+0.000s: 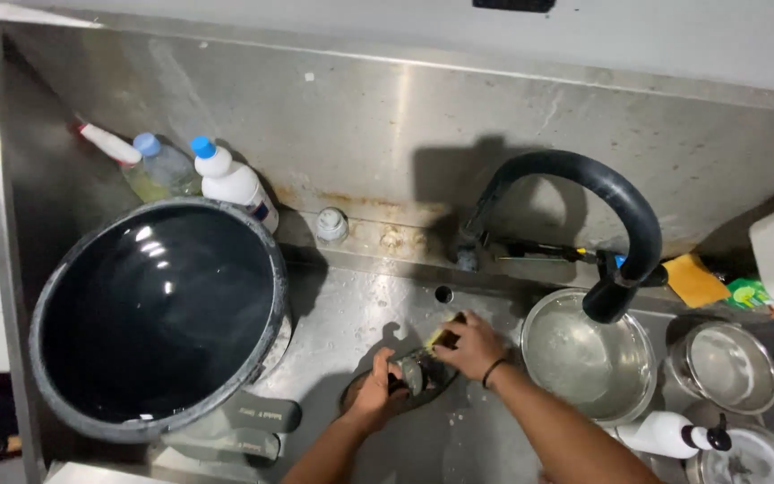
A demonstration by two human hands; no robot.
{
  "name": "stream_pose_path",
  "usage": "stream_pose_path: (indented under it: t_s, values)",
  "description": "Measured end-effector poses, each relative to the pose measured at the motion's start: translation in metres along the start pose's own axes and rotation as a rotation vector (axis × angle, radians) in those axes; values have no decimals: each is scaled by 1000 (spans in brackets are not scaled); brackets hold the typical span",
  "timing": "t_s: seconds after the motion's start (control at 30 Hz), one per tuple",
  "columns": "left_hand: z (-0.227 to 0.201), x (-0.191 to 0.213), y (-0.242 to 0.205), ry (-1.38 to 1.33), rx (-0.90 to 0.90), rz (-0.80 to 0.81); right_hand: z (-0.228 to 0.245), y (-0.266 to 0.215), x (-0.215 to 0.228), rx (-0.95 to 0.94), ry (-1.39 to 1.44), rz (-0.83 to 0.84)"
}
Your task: Scrubbing the soles of a shoe in a metal sink using a brush, sponge, and cleaning solution.
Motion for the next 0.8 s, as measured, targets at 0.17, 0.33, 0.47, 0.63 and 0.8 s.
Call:
stream_pose_path:
  t_s: [0.17,0.33,0.47,0.63,0.8]
  values:
    - [-70,47,8,-1,710,210,63,-42,12,145,491,136]
    - [-83,59,13,279,348,328,-45,-18,33,46,62,-85]
    - [-74,27,38,643,-85,490,-122,-66,97,-162,-8,-513]
    - [-127,27,23,608,29,409,-199,-79,100,-517,80,-269]
    - [-136,29,26,595,-1,337,-44,-98,57,-2,303,-229]
Point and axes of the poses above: each hand's wrist, its own y-axis towards the middle knuckle, its own x-axis out of the back of the hand, z = x × y, the point moved 5 cm from there along y, towards the middle knuckle, and after that the axes turned 6 degrees about y, right-handed, at the moved point
